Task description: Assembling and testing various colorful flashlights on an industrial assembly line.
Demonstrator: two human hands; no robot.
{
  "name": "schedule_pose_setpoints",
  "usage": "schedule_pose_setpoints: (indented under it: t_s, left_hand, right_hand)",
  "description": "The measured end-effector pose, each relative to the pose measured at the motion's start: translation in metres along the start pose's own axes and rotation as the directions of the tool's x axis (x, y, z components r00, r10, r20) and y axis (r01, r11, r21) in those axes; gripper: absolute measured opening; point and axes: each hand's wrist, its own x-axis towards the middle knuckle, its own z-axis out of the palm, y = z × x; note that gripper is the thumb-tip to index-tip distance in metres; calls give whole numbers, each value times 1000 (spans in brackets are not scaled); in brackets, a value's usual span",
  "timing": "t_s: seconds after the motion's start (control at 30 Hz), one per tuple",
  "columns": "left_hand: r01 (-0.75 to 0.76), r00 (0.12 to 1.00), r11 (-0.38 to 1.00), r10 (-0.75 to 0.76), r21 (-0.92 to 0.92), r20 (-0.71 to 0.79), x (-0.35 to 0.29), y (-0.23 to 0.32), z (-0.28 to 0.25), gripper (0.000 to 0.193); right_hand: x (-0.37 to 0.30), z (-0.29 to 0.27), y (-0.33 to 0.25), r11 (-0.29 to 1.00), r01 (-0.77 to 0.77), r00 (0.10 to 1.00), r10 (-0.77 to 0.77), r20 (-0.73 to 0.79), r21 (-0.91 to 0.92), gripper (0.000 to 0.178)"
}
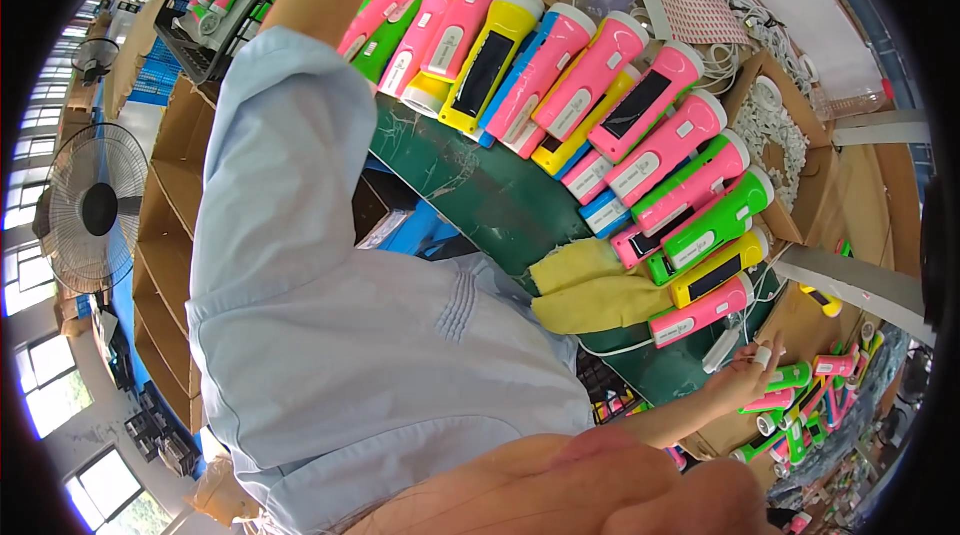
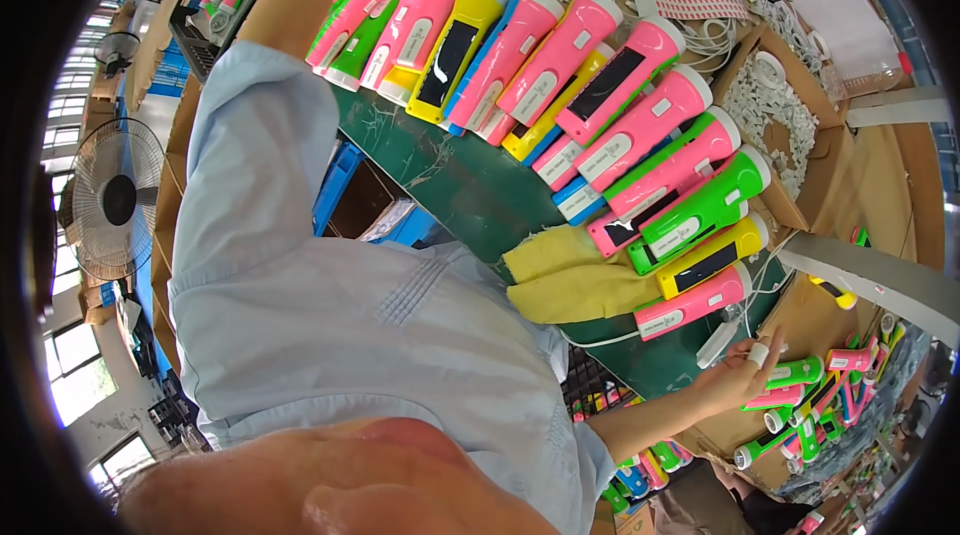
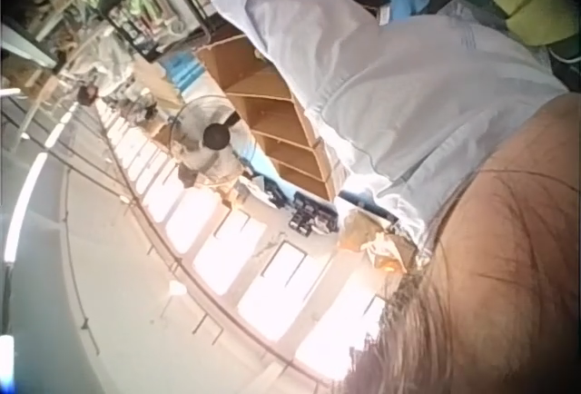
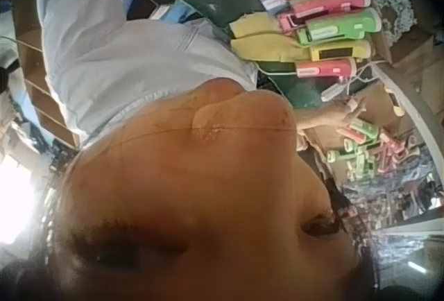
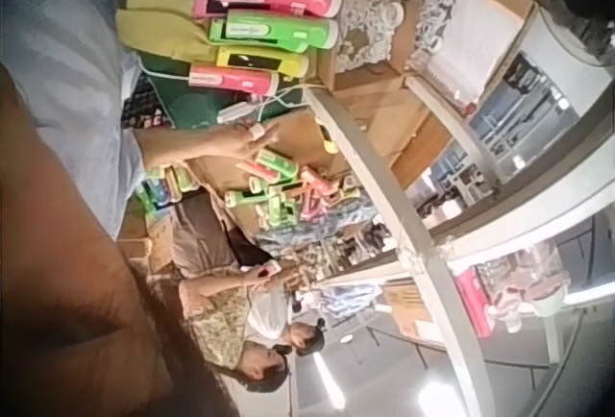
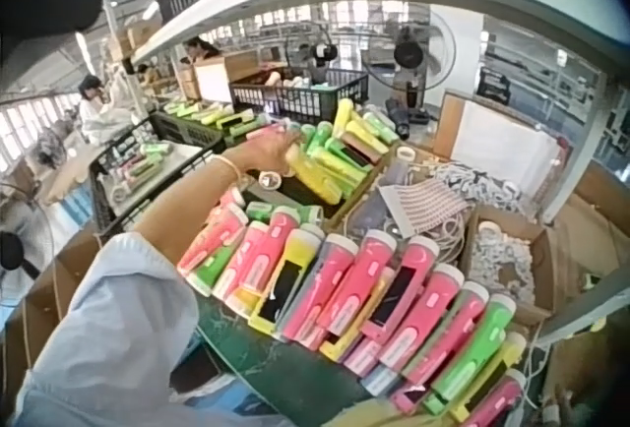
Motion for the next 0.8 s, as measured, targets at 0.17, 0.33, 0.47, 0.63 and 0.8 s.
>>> schedule_pose_setpoints:
  t_s: [0.17,0.33,0.47,0.63,0.8]
  left_hand:
    - [-423,840,523,-81,-740,-537,-9,59,-44,51]
    - [-52,982,-275,163,-960,-100,-75,200,-47,34]
    - [263,958,243,49,-934,282,-118,298,-2,40]
    - [116,835,487,424,-865,351,-136,337,8,60]
    - [-470,882,806,425,-359,-202,-144,317,16,50]
  right_hand:
    - [-38,34,1,987,-107,971,78,226,121,29]
    - [-69,69,-25,1000,1,817,-10,576,17,25]
    - [-67,94,-50,912,402,687,-355,633,75,59]
    - [-74,103,-69,849,399,406,-502,764,346,64]
    - [-67,82,-57,751,540,630,-660,408,381,54]
